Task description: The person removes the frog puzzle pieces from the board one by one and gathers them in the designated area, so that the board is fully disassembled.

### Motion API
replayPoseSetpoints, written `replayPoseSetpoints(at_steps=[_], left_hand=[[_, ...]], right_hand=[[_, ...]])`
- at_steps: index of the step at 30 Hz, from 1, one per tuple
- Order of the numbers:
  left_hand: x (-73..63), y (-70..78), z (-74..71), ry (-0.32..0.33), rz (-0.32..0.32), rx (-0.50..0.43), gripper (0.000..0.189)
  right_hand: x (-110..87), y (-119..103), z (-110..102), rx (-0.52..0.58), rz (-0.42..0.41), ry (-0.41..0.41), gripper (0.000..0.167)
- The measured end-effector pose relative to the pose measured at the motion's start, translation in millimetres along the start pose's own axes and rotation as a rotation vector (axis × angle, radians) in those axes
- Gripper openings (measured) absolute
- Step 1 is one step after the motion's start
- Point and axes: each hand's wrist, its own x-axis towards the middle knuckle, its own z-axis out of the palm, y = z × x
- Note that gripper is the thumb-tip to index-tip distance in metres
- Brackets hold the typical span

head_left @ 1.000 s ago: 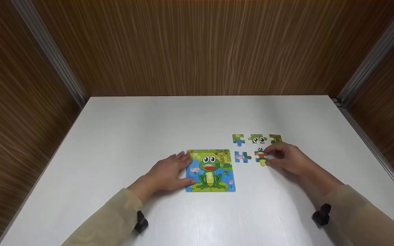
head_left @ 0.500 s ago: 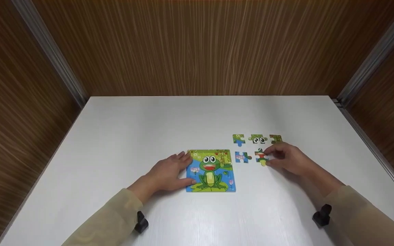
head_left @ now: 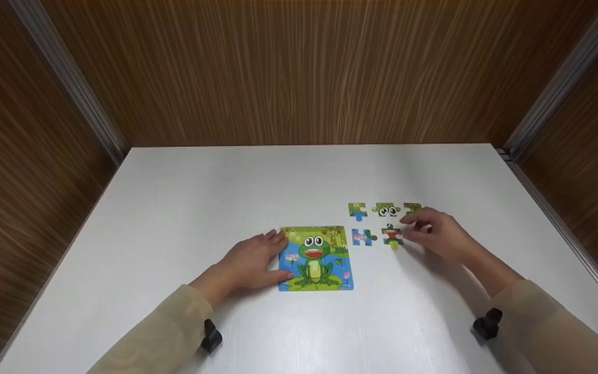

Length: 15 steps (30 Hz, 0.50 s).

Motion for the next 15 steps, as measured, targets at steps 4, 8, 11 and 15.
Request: replayPoseSetpoints(at_steps=[4,8,11,15], left_hand=[[-3.6,-1.2,-2.2,0.001,0.001,0.023,0.088],[-6.3,-2.6,-4.9,0.015,0.026,0.063,0.088],[-7.7,-3.2,-7.6,0.027,0.035,0.08,0.087],[-10.0,-3.2,-11.5,0.032,0.039,0.103,0.086]], right_hand=[[4.8,-18,9,0.008,-0.063,-0.006,0.026],[11.6,-35,25,0.02,-0.147,-0.037,0.025],[17.2,-49,39,0.011,-0.203,-0.072,0.025],[23.9,-69,58,-0.013,-0.261,-0.114,0.028]])
